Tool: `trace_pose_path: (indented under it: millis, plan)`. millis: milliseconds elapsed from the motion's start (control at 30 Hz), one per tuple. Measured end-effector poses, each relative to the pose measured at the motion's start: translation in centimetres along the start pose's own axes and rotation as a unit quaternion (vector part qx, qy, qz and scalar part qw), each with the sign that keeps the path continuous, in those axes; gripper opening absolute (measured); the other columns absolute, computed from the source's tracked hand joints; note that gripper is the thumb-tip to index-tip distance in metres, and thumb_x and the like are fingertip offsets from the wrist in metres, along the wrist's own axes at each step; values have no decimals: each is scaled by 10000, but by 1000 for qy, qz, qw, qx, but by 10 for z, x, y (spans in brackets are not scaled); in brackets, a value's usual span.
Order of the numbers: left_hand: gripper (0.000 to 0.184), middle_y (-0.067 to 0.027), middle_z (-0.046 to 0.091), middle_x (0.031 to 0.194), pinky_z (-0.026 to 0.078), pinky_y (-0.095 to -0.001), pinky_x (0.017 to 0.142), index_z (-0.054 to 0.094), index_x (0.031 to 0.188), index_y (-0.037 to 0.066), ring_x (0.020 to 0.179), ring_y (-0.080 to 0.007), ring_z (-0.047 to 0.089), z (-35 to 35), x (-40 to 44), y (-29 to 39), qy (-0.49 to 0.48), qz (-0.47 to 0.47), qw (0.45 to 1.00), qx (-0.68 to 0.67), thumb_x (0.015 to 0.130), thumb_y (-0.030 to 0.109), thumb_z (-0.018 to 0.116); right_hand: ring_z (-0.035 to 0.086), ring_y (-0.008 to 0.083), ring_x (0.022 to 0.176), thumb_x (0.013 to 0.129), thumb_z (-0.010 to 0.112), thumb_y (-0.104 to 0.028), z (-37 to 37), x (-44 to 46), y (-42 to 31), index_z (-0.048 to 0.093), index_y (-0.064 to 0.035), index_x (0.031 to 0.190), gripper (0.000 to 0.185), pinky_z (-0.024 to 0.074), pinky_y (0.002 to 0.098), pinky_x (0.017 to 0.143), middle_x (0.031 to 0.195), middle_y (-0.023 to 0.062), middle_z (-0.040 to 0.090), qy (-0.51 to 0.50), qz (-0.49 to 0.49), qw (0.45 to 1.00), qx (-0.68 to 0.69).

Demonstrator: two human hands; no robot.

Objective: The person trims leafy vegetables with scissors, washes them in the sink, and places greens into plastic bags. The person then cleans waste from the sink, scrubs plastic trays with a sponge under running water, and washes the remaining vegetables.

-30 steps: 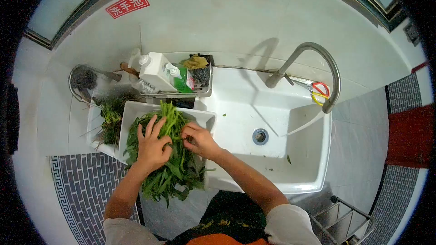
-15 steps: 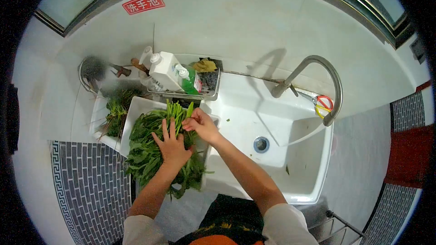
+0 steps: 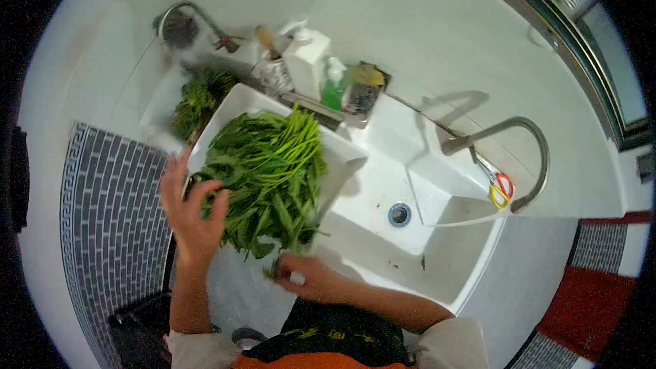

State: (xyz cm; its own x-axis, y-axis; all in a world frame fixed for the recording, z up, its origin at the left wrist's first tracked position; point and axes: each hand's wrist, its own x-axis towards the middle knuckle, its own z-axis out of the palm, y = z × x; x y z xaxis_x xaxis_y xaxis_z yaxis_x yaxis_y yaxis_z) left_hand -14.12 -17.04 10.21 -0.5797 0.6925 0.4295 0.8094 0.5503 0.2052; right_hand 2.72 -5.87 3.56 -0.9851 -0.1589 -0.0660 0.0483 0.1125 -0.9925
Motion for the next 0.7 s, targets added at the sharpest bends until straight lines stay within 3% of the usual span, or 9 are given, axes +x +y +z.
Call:
trace_pose_path:
  millis: [67,100,167,200,267,367,500,600,700]
  plan:
    - [70,-114,368,1239,181,-475,955,571,722,79,1196,-324,245,-28,-19,-23,52,-81,995,8,705,137,606,535,235,748,761,504,-45,71,10,58,466,-12,856,108,442,339,647,821,136,509,9,-116,992,-45]
    - [70,-114,368,1239,181,-475,955,571,722,79,1196,-324,245,-36,-32,-31,53,-87,995,13,705,137,606,535,235,748,761,504,-45,92,16,82,466,-12,856,108,442,339,647,821,136,509,1,-118,992,-44]
    - [34,-110,366,1239,194,-469,953,563,740,80,1199,-327,236,-48,-55,-44,68,-110,991,19,716,86,587,532,258,840,780,459,-55,120,31,133,490,-19,918,146,453,338,686,904,140,522,-73,27,963,-257]
    - [47,-107,363,1243,191,-473,958,558,758,81,1197,-329,239,-50,-67,-49,63,-134,988,42,719,92,582,532,258,840,780,459,-55,134,33,181,490,-19,918,146,453,338,686,904,140,522,-75,26,962,-262]
    - [40,-107,360,1244,197,-476,956,557,756,84,1194,-330,244,-51,-89,-63,62,-152,985,59,722,90,577,509,280,905,781,441,-81,151,34,265,487,-19,1011,242,442,365,752,971,148,516,30,-41,837,-546]
    - [52,-123,365,1237,207,-473,943,562,752,85,1180,-341,262,-53,-111,-90,61,-174,979,85,703,80,580,487,285,933,765,471,-116,145,48,261,469,-19,1070,320,411,408,796,1008,162,492,-34,45,817,-574]
    - [84,-139,373,1227,217,-459,933,565,756,79,1170,-346,278,-46,-110,-114,73,-189,975,91,677,67,592,478,285,937,758,481,-146,129,49,223,447,-17,1089,357,392,434,815,1022,188,471,28,8,840,-542]
    - [85,-130,384,1217,228,-449,928,561,754,75,1164,-341,286,-34,-82,-121,83,-177,980,48,676,75,595,491,297,891,764,482,-168,126,47,213,433,-35,1083,349,397,432,800,1042,166,460,0,2,772,-636]
    - [70,-109,401,1201,234,-447,922,567,741,87,1155,-335,298,-15,-43,-119,66,-144,987,20,678,88,598,496,295,875,768,479,-171,133,58,211,434,-39,1072,334,405,426,775,1019,156,467,6,12,778,-628]
